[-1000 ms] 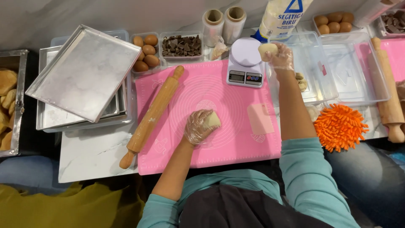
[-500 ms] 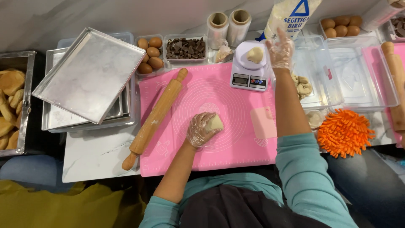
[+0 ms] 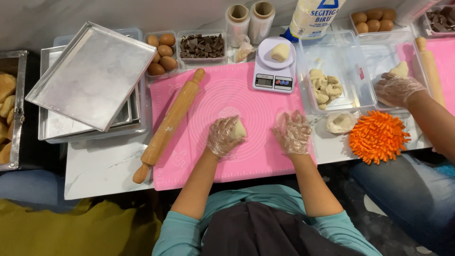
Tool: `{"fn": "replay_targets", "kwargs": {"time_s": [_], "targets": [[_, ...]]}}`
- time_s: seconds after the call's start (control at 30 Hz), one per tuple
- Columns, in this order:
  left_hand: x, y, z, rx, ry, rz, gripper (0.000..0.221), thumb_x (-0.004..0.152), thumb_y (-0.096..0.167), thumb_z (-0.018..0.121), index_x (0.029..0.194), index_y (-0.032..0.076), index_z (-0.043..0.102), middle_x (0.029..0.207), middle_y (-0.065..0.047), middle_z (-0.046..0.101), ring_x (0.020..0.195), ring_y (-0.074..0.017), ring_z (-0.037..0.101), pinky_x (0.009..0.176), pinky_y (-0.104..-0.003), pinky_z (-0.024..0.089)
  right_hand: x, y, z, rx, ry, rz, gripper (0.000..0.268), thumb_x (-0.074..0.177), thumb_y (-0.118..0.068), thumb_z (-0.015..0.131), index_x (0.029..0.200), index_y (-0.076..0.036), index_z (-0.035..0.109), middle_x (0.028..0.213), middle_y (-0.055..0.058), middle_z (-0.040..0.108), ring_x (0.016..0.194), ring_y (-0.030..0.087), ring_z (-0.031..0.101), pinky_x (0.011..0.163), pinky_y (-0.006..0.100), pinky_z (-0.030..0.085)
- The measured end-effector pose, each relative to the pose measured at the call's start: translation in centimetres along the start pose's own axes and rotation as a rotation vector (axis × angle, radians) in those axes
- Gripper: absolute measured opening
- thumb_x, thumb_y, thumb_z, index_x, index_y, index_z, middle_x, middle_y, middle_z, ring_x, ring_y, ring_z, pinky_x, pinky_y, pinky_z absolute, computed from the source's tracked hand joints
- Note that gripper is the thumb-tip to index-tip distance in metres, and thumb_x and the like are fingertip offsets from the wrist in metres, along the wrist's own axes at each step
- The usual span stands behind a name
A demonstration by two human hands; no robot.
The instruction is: Preparing and shaping dough on a silicone mat using hands, a scale, and a rolling pin
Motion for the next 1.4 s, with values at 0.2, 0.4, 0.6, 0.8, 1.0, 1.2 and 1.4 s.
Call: {"fn": "replay_targets", "kwargs": {"time_s": [0.2,0.4,0.6,0.8,1.0,1.2,1.4], "targets": [[-0.6,-0.2,1.7,0.033,-0.058,0.003,0.077,0.073,0.057,0.081,0.139,0.021,0.060,0.125,-0.008,0.067,0.117,-0.0336,0.061,0.091,-0.053,0.055,0.1,0.3,2.0,-0.011,-0.237,0.179,0.069,0.094,-0.063,0.053,0.150,-0.023,0.056,0.158,0.019,0.048,0.140,0.041,0.048,0.100,0.059,0.046],[-0.8,0.0,2.0,0.090,0.022,-0.002,0.073,0.081,0.058,0.077,0.140,0.020,0.058,0.134,-0.011,0.058,0.127,-0.0349,0.053,0.100,-0.054,0.049,0.9,2.3,6.2,0.002,-0.102,0.146,0.069,0.089,-0.070,0.059,0.141,-0.025,0.065,0.153,0.016,0.054,0.136,0.038,0.052,0.102,0.057,0.046],[-0.6,-0.7,4.0,0.041,-0.143,0.028,0.083,0.079,0.053,0.079,0.150,0.023,0.049,0.128,-0.010,0.062,0.123,-0.0342,0.059,0.105,-0.052,0.050,12.2,4.6,3.0,0.456,0.453,-0.122,0.057,0.102,-0.062,0.062,0.125,-0.009,0.063,0.124,0.015,0.062,0.121,0.033,0.058,0.101,0.043,0.050],[-0.7,-1.0,-3.6,0.203,0.609,-0.060,0.068,0.104,0.063,0.045,0.135,0.006,0.064,0.111,-0.008,0.070,0.093,-0.0168,0.065,0.080,-0.030,0.061,23.4,1.4,-2.7,0.579,-0.252,0.287,0.073,0.100,-0.041,0.068,0.158,-0.013,0.034,0.163,0.015,0.031,0.150,0.035,0.026,0.123,0.049,0.022],[-0.4,-2.6,-4.9,0.257,0.515,-0.238,0.066,0.098,0.061,0.047,0.123,0.005,0.072,0.102,-0.009,0.077,0.084,-0.0267,0.072,0.068,-0.042,0.058,26.5,-0.5,-2.8,0.366,-0.563,0.294,0.080,0.085,-0.019,0.056,0.161,-0.025,0.034,0.151,0.022,0.046,0.136,0.040,0.046,0.112,0.043,0.043],[0.7,0.0,-7.1,0.417,0.512,-0.310,0.054,0.088,0.051,0.063,0.125,0.012,0.071,0.126,-0.007,0.069,0.114,-0.0254,0.065,0.103,-0.047,0.049,26.1,1.1,-2.1,0.499,-0.373,0.296,0.052,0.079,-0.041,0.071,0.126,-0.019,0.068,0.123,0.013,0.063,0.108,0.029,0.064,0.094,0.038,0.053],[0.3,-0.4,-6.5,0.333,0.629,-0.163,0.056,0.098,0.066,0.042,0.126,0.025,0.068,0.129,-0.002,0.062,0.117,-0.0255,0.058,0.098,-0.045,0.045,16.6,-4.3,-5.0,0.925,-0.424,-0.405,0.067,0.074,-0.023,0.085,0.130,0.007,0.063,0.122,0.035,0.066,0.120,0.050,0.060,0.103,0.058,0.049]]}}
Point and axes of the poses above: each hand's wrist, its own x-axis towards the middle knuckle, its own z-axis out of the palm, y = z × x, the point moved 6 cm from there along x, towards the middle knuckle
